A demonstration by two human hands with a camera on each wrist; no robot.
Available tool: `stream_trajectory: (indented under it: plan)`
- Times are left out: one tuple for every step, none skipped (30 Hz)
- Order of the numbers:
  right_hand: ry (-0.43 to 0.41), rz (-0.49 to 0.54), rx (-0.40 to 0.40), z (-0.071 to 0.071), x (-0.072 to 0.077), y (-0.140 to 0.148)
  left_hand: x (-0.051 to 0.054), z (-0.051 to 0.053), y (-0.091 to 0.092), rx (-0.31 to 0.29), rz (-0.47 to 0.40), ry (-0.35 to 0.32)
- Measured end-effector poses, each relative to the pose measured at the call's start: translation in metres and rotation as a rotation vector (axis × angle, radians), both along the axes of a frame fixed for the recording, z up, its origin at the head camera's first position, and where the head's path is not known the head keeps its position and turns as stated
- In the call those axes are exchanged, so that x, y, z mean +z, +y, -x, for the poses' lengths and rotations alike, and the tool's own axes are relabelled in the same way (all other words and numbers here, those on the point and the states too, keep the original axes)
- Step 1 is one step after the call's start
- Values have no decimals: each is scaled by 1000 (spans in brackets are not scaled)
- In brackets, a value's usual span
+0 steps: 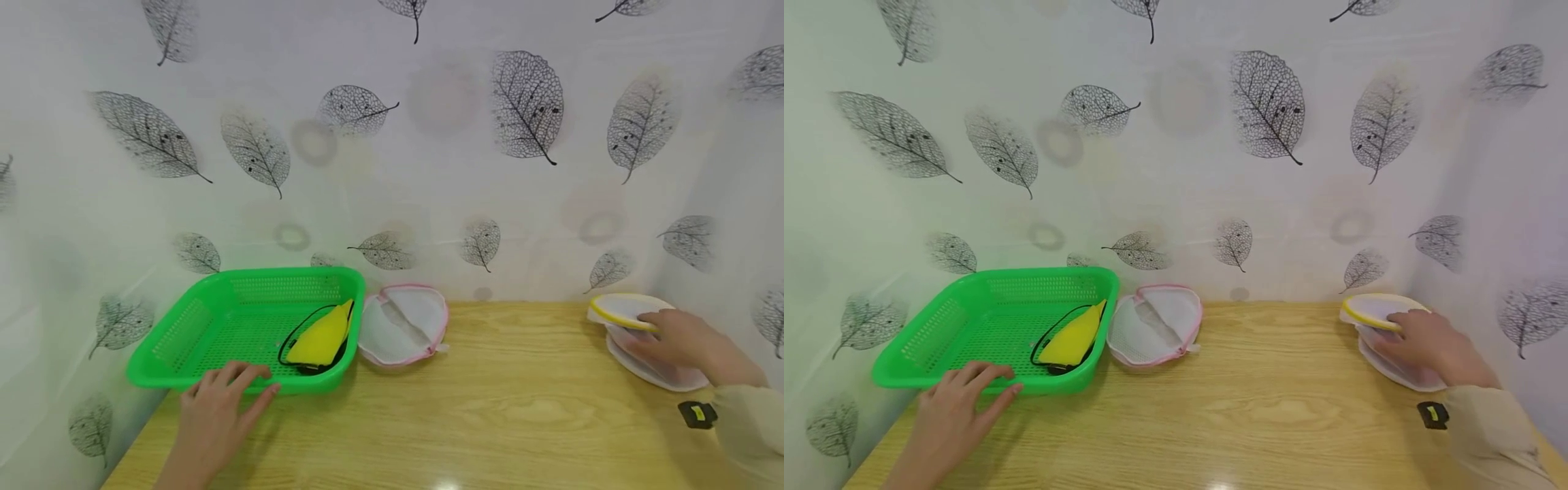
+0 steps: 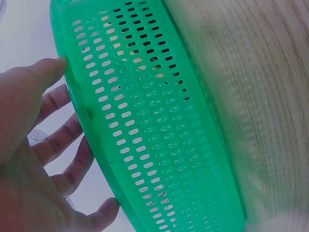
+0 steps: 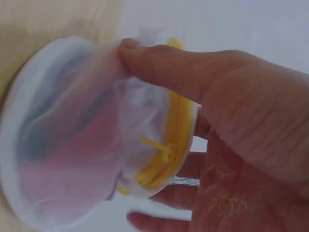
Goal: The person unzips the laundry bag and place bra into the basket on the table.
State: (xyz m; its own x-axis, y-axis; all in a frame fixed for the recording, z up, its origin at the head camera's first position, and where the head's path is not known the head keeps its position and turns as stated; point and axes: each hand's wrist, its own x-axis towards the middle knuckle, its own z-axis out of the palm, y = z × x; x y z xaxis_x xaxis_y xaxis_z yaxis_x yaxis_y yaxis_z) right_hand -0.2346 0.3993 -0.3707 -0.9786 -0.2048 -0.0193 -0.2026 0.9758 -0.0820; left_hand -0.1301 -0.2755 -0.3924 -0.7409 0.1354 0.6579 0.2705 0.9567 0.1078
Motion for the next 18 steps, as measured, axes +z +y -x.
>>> stream_trajectory:
  plan:
    - [2,15,9,-1,-4,2,0,0,0,-2,4,2]
    - [11,30,19,-1,-7,3,0,0,0,-4,6,1]
    - [17,44,20,-2,-11,4,1,1,0,-3,5,-3]
    - [22,63,23,-2,-14,4,1,1,0,-2,3,-9]
    - [27,73,23,-2,-16,4,1,1,1,1,3,-14]
    - [36,77,34,-3,-19,4,2,1,1,4,0,-23]
    - [42,82,39,-3,-21,3,2,1,1,8,-2,-29]
    - [46,86,44,-3,-23,2,2,0,1,11,-4,-37]
    - [45,89,48,-3,-25,1,2,0,2,15,-4,-43]
    - [46,94,56,-4,-27,-1,3,0,2,15,-1,-43]
    - [46,94,61,-4,-29,-3,3,0,2,17,-1,-46]
    - [46,101,62,-5,-31,-5,3,-1,2,17,-1,-47]
    - [43,105,61,-6,-33,-8,3,-1,2,17,0,-47]
    - [42,106,71,-7,-34,-11,3,-1,2,17,0,-47]
    - [41,109,81,-8,-35,-13,3,-1,2,17,1,-47]
    - [42,113,90,-9,-36,-16,3,-2,2,17,2,-46]
    - [42,117,99,-10,-37,-19,3,-2,2,18,2,-49]
    - [43,121,111,-11,-38,-22,3,-2,2,18,2,-48]
